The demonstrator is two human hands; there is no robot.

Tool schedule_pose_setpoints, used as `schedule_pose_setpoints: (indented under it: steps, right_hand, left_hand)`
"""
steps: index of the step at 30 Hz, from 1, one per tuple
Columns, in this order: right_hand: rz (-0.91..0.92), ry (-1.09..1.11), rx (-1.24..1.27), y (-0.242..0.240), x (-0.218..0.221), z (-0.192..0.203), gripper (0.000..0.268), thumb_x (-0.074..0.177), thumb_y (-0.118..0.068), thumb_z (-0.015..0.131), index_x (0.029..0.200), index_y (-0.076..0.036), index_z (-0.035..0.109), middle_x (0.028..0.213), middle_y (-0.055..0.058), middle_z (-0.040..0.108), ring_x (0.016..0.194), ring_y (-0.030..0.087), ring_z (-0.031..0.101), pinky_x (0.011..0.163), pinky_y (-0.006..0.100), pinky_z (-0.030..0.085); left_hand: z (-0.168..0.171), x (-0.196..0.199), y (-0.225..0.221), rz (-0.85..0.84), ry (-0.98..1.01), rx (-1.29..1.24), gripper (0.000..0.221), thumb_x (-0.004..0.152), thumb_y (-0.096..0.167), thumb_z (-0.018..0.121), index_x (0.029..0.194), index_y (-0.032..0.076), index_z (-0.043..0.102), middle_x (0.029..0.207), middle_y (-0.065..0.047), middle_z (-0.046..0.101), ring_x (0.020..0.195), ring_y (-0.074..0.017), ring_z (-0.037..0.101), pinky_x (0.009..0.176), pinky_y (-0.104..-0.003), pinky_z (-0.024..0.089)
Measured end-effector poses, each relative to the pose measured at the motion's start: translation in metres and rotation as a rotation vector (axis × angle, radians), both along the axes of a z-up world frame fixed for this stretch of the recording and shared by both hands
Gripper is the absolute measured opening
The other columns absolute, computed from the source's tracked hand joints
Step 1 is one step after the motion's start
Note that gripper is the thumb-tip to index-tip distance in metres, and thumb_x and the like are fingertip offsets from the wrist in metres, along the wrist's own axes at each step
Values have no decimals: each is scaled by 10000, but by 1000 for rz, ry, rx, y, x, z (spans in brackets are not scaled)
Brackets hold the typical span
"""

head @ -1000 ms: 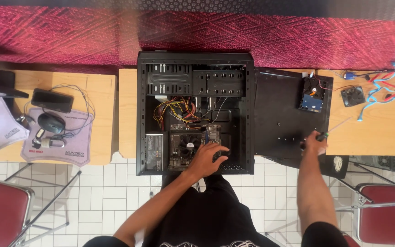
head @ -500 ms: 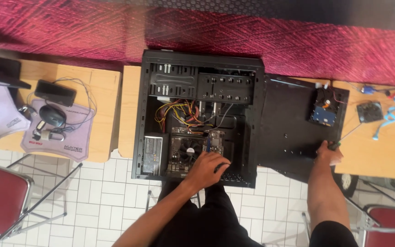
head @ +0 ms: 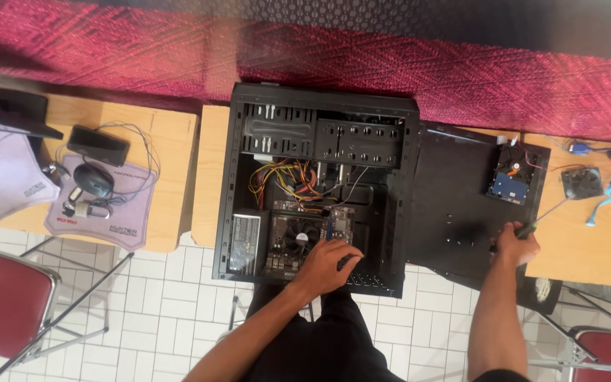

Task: Installing a hard disk drive into a computer case and securing it with a screwdriver

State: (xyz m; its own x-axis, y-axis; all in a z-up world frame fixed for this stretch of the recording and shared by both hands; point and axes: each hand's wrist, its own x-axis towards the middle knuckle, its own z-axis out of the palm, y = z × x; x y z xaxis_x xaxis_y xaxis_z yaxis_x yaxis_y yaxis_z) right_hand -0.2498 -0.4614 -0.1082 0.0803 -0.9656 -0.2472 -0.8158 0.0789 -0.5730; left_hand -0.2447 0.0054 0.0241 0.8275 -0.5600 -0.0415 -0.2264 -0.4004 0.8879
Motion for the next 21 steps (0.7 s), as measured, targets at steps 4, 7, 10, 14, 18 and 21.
schedule_pose_setpoints:
  steps: [4,7,10,14,18,21]
  right_hand:
    - [155,-459,206,75,-4,64,116,983,-169,764,1008,-214,660,781,13,643,592,112,615,508,277,512]
    - [292,-504,312,147,-9,120,210,936,-202,840,1005,-151,648,721,85,617,513,177,578,475,301,469]
    - [419,-466,446,220,-3,169,276,881,-196,852,966,-90,613,678,132,617,451,199,555,409,302,437]
    - [670,-664,653,280,-2,192,275,823,10,794,873,-34,528,896,234,724,423,202,517,394,311,441]
    - [852,-660,719,305,-1,199,252,811,46,782,811,-24,540,943,253,754,493,189,590,417,280,486]
    - [964,-681,717,310,-2,203,294,825,9,797,766,-48,514,908,235,764,456,171,588,409,285,493]
  left_hand:
    - [14,6,2,90,47,-79,132,1007,176,635,1063,124,743,947,-41,742,926,-231,710,895,-427,485]
    - [4,3,-2,185,89,-182,110,997,162,676,1054,131,765,904,-76,757,876,-263,743,773,-358,555]
    - [-5,2,-1,293,298,-341,148,1008,183,659,1060,105,774,910,-106,784,858,-242,762,758,-332,582]
    - [10,9,-3,315,734,-632,303,1042,258,622,1150,1,741,1022,-208,775,897,-244,766,794,-301,592]
    - [27,16,4,403,839,-740,289,982,215,724,1108,-45,742,944,-177,779,821,-199,771,743,-275,628]
    - [26,17,15,404,857,-731,260,950,176,765,1066,-57,751,923,-192,777,804,-213,774,726,-284,632]
